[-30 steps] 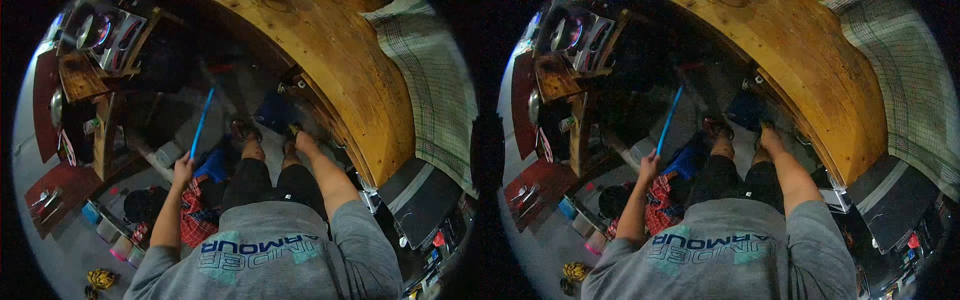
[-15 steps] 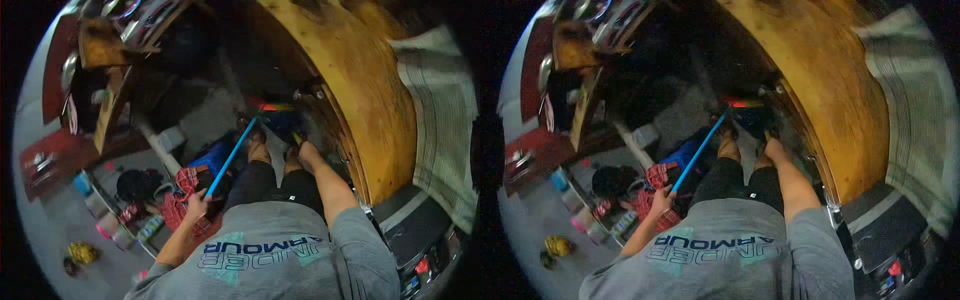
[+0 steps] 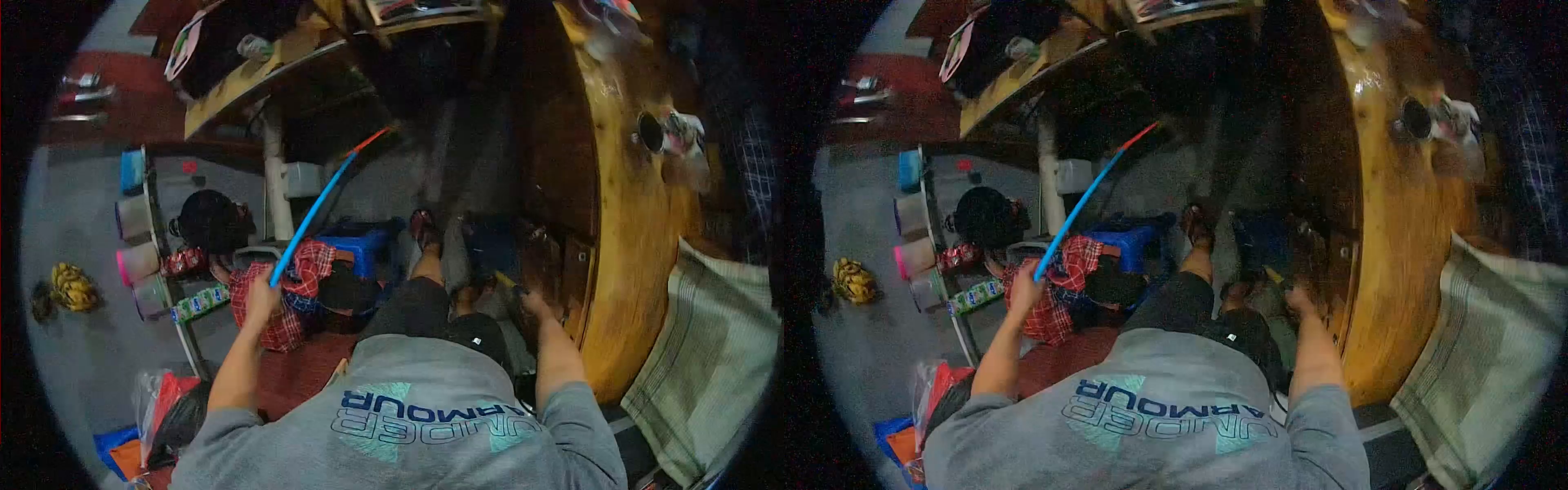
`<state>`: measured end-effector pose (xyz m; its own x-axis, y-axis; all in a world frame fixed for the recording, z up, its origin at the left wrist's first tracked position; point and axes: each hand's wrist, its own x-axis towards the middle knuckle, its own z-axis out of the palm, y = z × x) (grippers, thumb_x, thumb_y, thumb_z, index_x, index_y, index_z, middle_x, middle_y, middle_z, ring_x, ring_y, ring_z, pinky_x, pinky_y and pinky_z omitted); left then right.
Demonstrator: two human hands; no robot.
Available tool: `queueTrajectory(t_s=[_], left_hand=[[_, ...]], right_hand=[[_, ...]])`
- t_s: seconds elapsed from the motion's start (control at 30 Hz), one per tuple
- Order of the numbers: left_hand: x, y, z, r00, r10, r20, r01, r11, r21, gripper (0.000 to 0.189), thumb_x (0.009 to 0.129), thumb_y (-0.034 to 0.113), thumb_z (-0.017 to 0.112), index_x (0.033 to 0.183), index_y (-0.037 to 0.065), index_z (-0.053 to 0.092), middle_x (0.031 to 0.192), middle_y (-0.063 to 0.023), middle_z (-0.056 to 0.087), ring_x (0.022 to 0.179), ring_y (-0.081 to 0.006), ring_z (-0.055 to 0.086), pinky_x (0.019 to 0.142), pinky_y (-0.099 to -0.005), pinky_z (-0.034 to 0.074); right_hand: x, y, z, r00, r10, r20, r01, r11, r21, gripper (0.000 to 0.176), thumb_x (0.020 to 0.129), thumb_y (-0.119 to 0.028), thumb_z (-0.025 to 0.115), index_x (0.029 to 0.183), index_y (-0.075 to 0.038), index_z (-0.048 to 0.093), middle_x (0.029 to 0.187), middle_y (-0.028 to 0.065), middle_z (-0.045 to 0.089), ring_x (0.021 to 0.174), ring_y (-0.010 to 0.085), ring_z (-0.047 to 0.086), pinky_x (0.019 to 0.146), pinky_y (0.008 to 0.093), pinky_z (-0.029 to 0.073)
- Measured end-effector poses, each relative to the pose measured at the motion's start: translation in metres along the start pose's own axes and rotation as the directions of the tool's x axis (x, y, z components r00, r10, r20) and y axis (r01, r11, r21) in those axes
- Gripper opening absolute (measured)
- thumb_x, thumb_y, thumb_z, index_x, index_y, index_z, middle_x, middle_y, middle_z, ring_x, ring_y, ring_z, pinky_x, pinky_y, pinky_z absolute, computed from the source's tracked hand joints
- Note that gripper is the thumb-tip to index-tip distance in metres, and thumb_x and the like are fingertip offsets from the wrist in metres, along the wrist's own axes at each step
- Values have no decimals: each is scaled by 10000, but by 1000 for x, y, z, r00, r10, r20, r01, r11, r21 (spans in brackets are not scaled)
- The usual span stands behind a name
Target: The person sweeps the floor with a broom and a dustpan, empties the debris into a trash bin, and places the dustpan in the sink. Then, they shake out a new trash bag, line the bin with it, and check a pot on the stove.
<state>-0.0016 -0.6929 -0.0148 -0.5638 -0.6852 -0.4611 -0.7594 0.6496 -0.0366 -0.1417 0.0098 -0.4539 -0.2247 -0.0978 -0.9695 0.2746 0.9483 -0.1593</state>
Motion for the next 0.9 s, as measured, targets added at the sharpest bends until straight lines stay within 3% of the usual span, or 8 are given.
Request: queueTrajectory(t_s=[0.3, 0.33, 0.47, 0.57, 0.63, 0.77, 0.83, 0.9], left_hand=[[181, 13, 12, 948, -319, 18, 319, 948, 12, 374, 860, 159, 550, 1208, 40, 618, 1075, -190, 676, 965, -420, 649, 818, -497, 527], [201, 18, 27, 943, -332, -16, 333, 942, 35, 343, 871, 148, 537, 1178, 23, 624, 1088, -191, 673, 982, -419, 647, 834, -505, 523], [298, 16, 73, 907, -418, 56, 421, 903, -88, 301, 894, 115, 511, 1145, 13, 641, 1128, -215, 656, 1047, -407, 631, 880, -519, 505], [350, 16, 101, 842, -502, 198, 535, 825, -182, 293, 900, 148, 529, 1113, -11, 653, 1152, -228, 642, 1090, -399, 615, 890, -496, 505], [367, 2, 145, 898, -379, 222, 439, 805, -400, 302, 883, 170, 564, 1078, -40, 659, 1160, -233, 638, 1099, -392, 613, 884, -469, 513], [328, 69, 121, 952, -39, 303, 71, 993, -96, 288, 794, 116, 635, 1012, -71, 653, 1097, -281, 639, 1057, -413, 625, 854, -463, 527], [297, 80, 119, 892, -203, 404, 323, 911, -256, 247, 757, 97, 651, 963, -39, 665, 1070, -287, 642, 1019, -425, 631, 858, -477, 522], [243, 73, 130, 979, -108, 174, 150, 957, -250, 220, 746, 87, 651, 941, -14, 664, 987, -278, 660, 968, -431, 641, 858, -478, 521]], right_hand=[[-98, -207, -49, 942, -268, -204, 108, 814, -570, 390, 876, -264, 610, 1089, 62, 644, 1019, 248, 669, 960, 397, 650, 808, 449, 536], [-98, -225, -52, 967, -34, -253, -20, 978, -208, 386, 879, -255, 624, 1122, 44, 644, 1040, 242, 670, 957, 395, 651, 808, 460, 536], [-103, -284, -69, 956, -82, -281, -19, 940, -340, 363, 886, -225, 630, 1134, 39, 641, 1020, 251, 672, 891, 372, 676, 729, 453, 557], [-114, -319, -86, 973, 134, -186, -132, 991, 20, 344, 894, -210, 630, 1141, 29, 643, 968, 250, 681, 789, 339, 695, 653, 432, 559], [-80, -303, -82, 979, 95, -178, -113, 989, -91, 338, 901, -180, 617, 1164, 32, 629, 914, 242, 685, 708, 322, 696, 623, 412, 550], [-111, -356, -92, 976, 34, -213, -58, 993, -105, 370, 903, -218, 617, 1167, 42, 620, 915, 238, 686, 697, 333, 687, 643, 406, 546], [-84, -350, -85, 985, -50, -164, 15, 978, -207, 423, 906, -267, 615, 1174, 61, 606, 935, 254, 682, 681, 353, 677, 669, 405, 545], [-71, -348, -75, 957, -182, -224, 105, 943, -315, 444, 901, -283, 618, 1172, 68, 604, 956, 261, 677, 724, 356, 679, 698, 413, 541]])
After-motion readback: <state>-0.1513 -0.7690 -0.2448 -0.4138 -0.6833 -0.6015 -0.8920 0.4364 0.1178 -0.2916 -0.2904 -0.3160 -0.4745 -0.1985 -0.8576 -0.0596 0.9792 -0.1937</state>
